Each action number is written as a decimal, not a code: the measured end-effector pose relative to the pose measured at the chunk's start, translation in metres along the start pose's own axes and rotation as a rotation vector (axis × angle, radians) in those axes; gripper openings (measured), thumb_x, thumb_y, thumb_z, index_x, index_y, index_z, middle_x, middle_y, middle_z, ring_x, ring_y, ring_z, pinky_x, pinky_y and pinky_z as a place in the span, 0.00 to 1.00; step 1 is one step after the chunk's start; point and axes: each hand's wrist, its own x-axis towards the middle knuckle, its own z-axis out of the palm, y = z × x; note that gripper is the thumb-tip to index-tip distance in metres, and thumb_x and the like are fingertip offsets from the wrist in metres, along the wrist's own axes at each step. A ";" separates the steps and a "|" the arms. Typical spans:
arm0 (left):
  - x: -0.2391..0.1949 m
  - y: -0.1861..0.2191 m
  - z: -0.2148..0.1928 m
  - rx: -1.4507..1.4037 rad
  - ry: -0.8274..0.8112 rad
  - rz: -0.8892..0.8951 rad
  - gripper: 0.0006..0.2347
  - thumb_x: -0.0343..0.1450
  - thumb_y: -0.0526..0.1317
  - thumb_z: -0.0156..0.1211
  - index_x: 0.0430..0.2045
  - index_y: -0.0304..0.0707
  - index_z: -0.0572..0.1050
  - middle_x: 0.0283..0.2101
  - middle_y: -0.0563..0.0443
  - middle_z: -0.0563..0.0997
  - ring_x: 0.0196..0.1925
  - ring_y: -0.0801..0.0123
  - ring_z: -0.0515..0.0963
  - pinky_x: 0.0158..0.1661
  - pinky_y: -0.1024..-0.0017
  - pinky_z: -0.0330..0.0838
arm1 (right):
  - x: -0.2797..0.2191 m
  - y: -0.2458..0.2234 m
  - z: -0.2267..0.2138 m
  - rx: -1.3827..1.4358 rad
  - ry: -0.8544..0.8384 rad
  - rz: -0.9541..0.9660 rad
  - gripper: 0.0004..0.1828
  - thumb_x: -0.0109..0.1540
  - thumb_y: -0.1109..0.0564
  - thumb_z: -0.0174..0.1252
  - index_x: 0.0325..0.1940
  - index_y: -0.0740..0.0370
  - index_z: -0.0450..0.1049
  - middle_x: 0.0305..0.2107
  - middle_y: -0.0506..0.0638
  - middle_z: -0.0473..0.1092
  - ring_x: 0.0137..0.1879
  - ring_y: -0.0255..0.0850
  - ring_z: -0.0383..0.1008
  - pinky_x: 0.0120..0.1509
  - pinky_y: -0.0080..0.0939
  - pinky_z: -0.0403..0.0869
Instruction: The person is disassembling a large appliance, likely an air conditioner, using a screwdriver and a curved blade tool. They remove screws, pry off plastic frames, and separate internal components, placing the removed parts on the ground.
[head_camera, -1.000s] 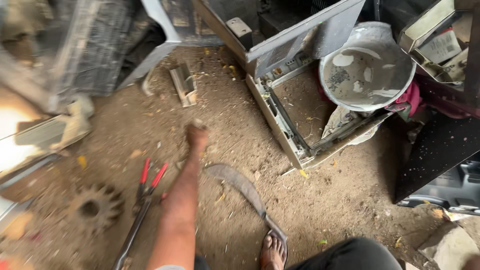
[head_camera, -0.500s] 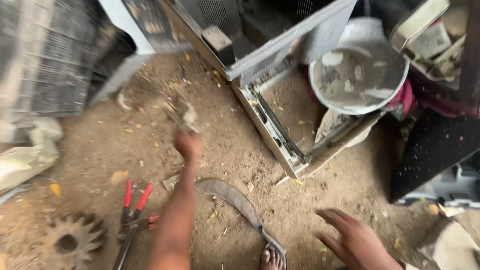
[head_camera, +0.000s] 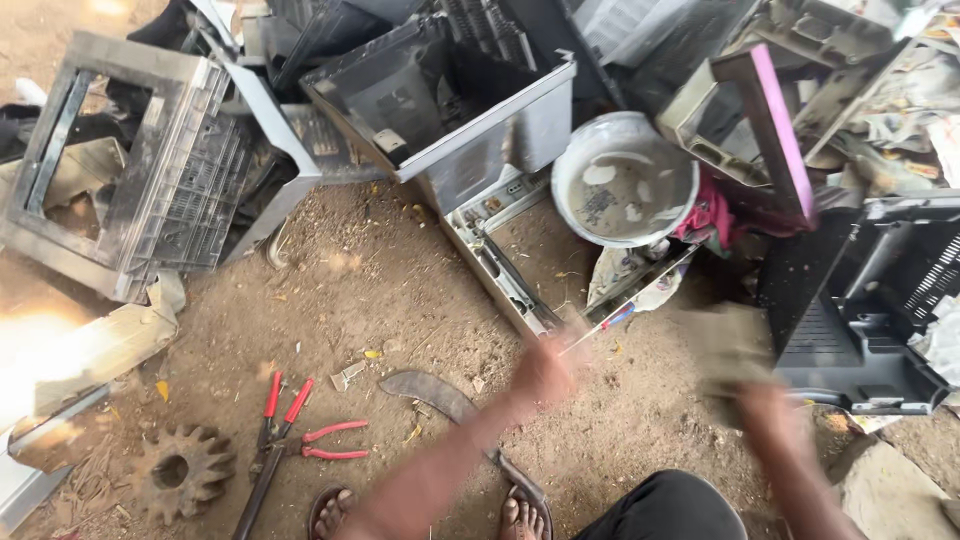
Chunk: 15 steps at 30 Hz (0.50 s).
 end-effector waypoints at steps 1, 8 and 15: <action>0.035 -0.017 -0.024 0.219 0.113 -0.007 0.23 0.68 0.44 0.62 0.56 0.34 0.71 0.61 0.31 0.70 0.63 0.46 0.68 0.58 0.50 0.65 | -0.009 0.022 -0.021 0.031 0.030 0.074 0.20 0.72 0.50 0.49 0.61 0.62 0.77 0.42 0.62 0.79 0.36 0.45 0.74 0.39 0.47 0.72; 0.191 -0.188 -0.136 1.006 -0.383 -0.554 0.14 0.76 0.44 0.55 0.52 0.35 0.73 0.52 0.36 0.80 0.59 0.50 0.75 0.64 0.49 0.63 | -0.078 -0.004 -0.098 0.159 0.070 0.198 0.23 0.71 0.50 0.49 0.70 0.56 0.67 0.52 0.58 0.76 0.48 0.46 0.77 0.55 0.50 0.73; 0.011 -0.174 -0.053 1.075 -0.242 -0.397 0.13 0.74 0.43 0.56 0.41 0.31 0.78 0.40 0.39 0.82 0.36 0.64 0.81 0.40 0.65 0.78 | -0.068 -0.119 -0.023 0.492 -0.349 -0.221 0.33 0.66 0.52 0.52 0.75 0.57 0.60 0.58 0.60 0.73 0.54 0.48 0.80 0.62 0.49 0.77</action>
